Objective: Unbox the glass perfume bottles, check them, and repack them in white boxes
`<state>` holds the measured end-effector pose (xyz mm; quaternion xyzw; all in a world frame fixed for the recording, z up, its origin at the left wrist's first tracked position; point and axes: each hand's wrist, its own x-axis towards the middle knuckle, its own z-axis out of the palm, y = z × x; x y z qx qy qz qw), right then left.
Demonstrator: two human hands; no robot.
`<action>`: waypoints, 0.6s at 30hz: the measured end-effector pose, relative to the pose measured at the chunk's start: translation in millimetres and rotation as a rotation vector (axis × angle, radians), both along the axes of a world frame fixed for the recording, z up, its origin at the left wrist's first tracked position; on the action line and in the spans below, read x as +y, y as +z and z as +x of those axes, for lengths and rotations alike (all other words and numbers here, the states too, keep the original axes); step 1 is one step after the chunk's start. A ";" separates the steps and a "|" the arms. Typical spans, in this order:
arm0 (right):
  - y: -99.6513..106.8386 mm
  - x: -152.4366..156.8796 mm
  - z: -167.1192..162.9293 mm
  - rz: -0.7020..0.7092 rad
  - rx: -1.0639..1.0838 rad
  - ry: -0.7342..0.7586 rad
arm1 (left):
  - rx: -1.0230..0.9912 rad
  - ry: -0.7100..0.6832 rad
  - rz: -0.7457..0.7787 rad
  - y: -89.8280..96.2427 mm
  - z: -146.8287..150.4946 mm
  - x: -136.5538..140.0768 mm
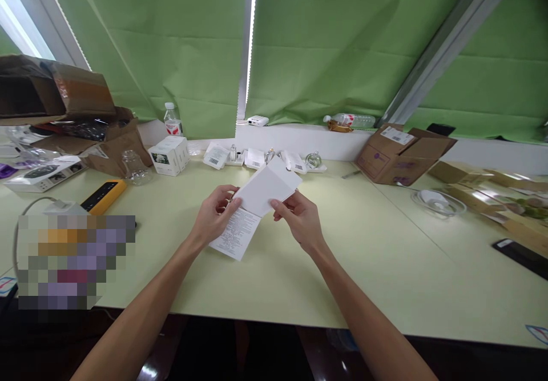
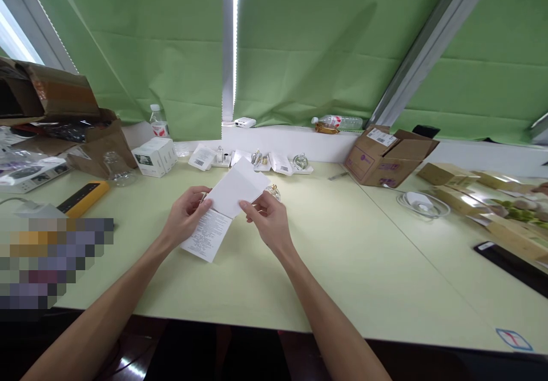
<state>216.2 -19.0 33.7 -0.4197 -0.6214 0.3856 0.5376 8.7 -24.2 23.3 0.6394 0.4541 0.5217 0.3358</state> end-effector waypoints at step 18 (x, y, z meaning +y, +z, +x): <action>-0.4 0.2 -0.8 -0.004 0.008 0.022 | -0.001 0.012 0.017 -0.4 0.6 -0.3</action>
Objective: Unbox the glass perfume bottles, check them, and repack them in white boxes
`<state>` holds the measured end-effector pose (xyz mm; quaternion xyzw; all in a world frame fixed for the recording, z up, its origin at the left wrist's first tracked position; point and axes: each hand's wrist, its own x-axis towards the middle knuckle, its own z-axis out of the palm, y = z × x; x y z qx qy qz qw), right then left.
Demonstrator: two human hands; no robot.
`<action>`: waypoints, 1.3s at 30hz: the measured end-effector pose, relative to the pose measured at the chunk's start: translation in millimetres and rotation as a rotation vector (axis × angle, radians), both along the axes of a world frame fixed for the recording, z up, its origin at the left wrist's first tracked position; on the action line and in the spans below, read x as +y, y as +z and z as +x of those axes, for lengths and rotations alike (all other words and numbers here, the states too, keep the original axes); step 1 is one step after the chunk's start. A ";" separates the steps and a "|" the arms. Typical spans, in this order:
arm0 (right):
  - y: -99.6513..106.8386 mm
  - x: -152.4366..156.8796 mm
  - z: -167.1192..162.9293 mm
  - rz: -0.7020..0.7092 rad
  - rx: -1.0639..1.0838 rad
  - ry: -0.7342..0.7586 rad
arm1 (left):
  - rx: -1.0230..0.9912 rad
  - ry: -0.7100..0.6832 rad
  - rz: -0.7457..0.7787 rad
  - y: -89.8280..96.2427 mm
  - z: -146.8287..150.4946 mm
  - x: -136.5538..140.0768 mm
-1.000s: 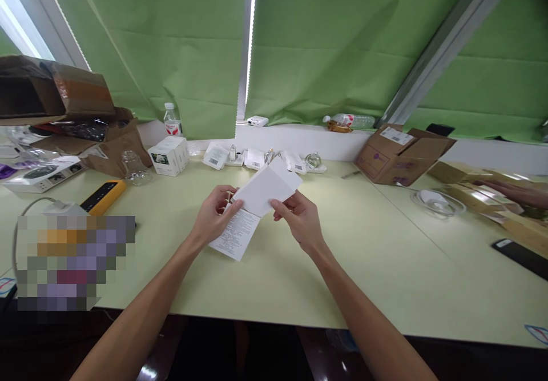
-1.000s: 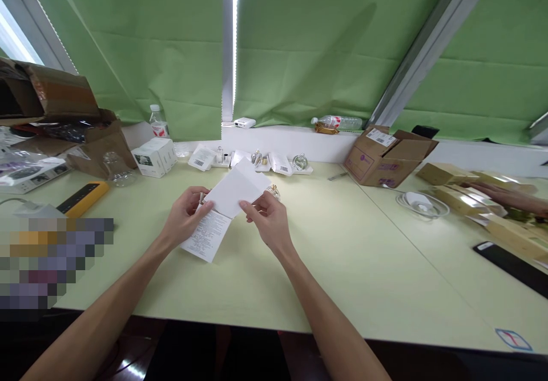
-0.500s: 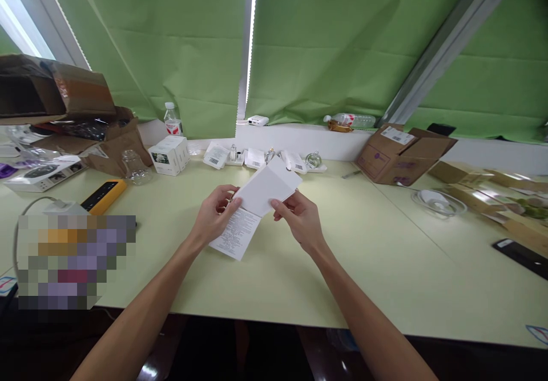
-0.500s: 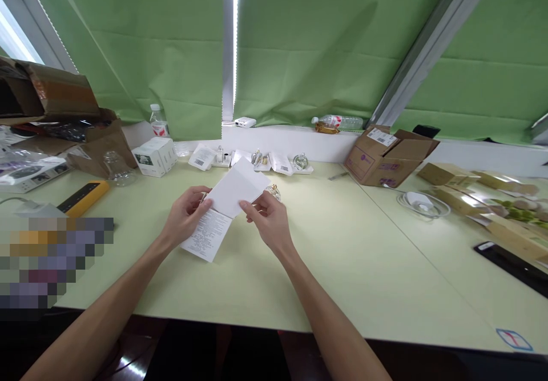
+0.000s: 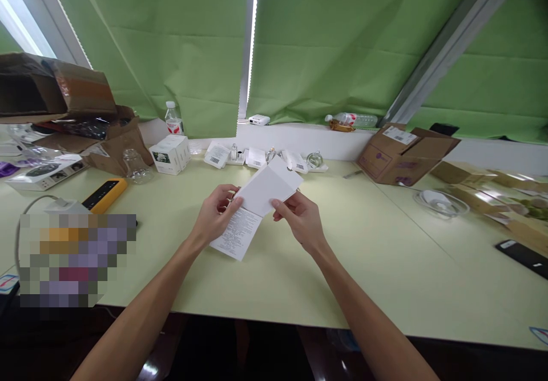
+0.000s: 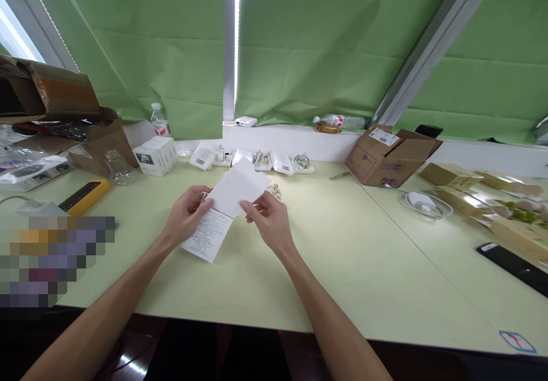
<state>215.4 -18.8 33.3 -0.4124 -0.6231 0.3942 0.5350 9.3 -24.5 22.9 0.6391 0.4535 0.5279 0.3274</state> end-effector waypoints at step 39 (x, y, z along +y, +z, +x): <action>0.0 -0.5 1.7 -0.044 -0.041 0.019 | 0.081 -0.002 -0.019 -2.1 -2.6 1.4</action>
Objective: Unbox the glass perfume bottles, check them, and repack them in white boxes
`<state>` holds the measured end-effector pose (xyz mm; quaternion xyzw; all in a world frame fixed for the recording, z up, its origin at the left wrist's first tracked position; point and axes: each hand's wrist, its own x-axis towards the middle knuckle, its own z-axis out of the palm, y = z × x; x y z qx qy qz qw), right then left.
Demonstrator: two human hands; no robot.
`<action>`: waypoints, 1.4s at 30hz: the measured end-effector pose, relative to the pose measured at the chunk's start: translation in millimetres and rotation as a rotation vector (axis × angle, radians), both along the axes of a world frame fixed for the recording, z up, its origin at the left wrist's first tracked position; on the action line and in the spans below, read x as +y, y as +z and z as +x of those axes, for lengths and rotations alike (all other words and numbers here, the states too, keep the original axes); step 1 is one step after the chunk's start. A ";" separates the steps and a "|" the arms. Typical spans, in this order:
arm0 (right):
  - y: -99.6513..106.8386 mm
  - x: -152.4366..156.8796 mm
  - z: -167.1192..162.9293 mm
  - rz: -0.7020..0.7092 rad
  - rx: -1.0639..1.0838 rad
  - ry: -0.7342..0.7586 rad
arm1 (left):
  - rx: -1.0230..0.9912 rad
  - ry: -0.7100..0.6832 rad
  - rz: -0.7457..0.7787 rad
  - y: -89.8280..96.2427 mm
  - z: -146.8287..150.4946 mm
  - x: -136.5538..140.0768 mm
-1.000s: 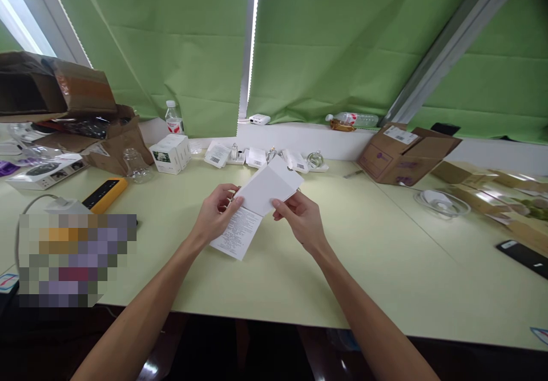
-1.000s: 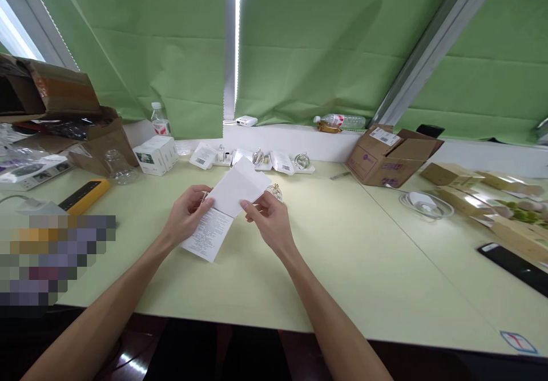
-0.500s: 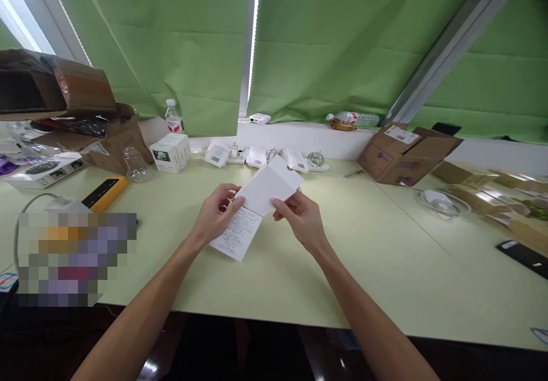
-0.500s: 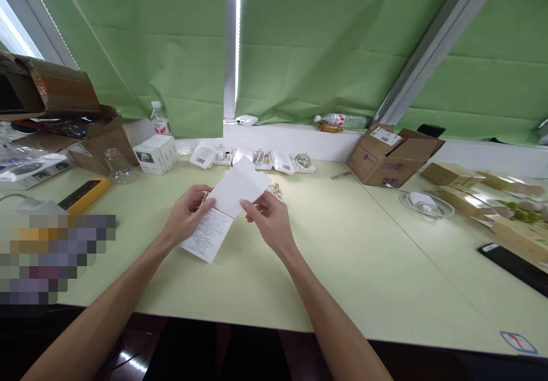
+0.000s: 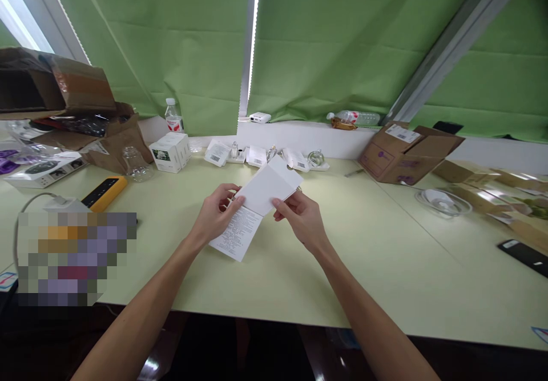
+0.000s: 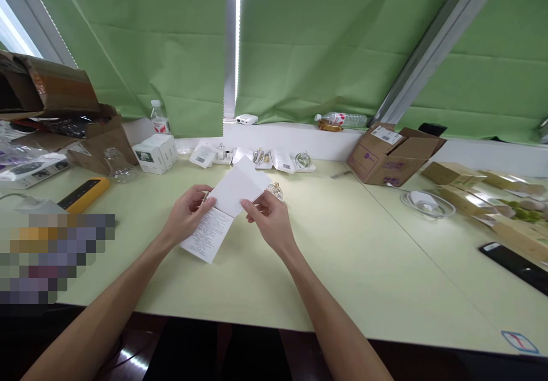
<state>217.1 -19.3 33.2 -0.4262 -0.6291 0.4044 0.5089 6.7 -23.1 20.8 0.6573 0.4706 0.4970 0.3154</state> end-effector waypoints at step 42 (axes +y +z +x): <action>3.2 -1.8 1.7 -0.066 0.006 0.021 | 0.023 -0.005 -0.024 -1.3 -0.3 -0.7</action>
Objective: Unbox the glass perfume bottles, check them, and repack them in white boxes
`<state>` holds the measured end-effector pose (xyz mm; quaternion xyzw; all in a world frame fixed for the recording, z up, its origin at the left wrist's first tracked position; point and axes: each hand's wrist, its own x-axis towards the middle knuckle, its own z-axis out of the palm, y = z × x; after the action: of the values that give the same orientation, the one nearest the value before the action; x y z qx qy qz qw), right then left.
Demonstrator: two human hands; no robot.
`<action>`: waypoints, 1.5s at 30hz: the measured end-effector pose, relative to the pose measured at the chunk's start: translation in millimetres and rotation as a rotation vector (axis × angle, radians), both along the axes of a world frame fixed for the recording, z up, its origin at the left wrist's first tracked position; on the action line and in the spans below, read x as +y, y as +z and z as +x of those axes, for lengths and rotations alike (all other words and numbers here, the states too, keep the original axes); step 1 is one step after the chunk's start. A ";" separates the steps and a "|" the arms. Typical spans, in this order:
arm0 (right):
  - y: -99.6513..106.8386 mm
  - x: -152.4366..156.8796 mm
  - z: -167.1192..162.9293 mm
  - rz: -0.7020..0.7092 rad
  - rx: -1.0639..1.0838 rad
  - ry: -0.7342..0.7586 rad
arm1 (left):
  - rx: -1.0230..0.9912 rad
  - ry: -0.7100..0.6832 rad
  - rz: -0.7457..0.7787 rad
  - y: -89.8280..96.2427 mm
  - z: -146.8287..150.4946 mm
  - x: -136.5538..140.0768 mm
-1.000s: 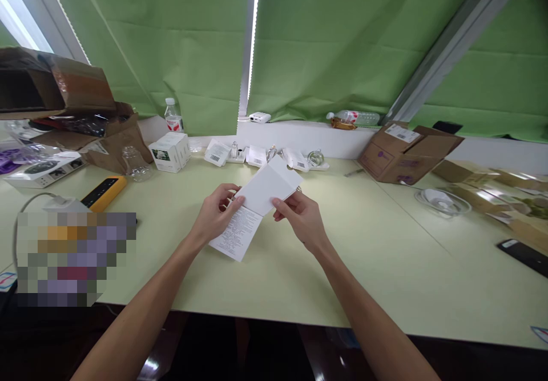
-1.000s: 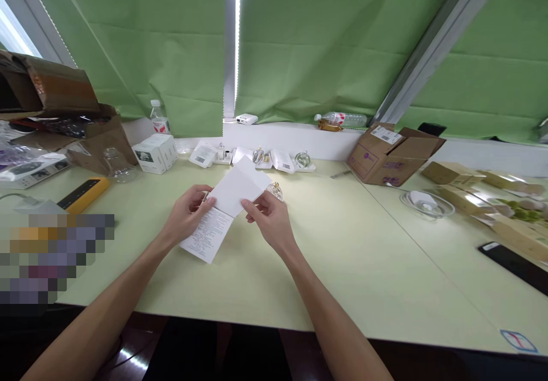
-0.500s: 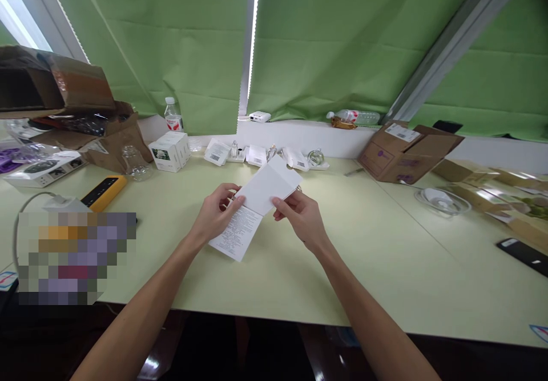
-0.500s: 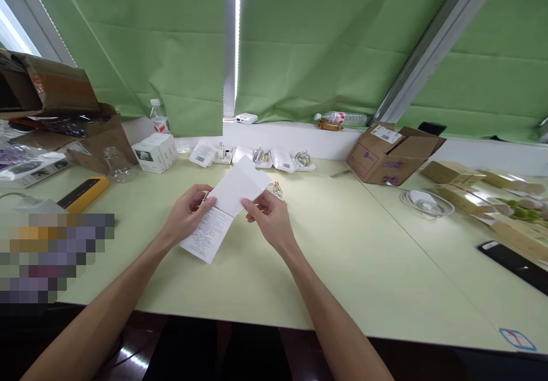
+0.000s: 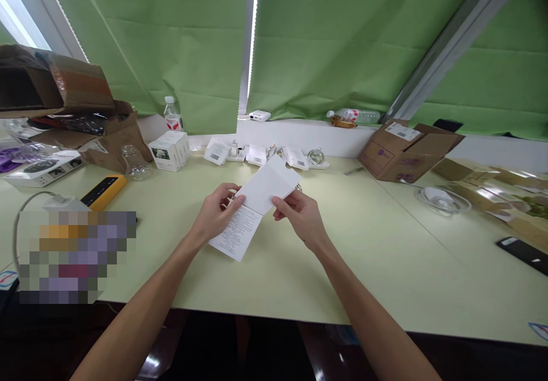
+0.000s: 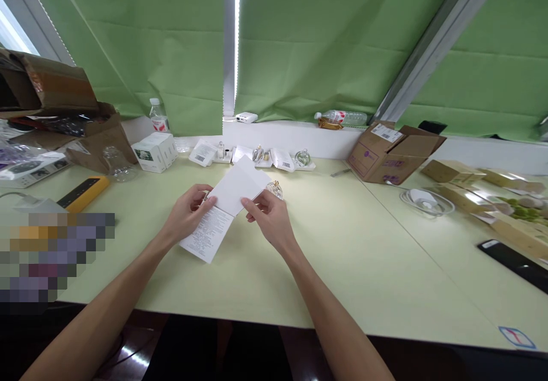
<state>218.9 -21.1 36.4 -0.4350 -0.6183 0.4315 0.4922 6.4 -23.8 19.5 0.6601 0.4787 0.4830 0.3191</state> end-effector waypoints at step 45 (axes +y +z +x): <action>-4.4 3.7 1.1 -0.028 -0.023 -0.003 | 0.053 0.008 -0.031 -2.0 -2.1 1.1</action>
<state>220.0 -17.4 32.0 -0.4477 -0.6172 0.4341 0.4797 4.3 -22.7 17.4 0.6657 0.4973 0.4590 0.3145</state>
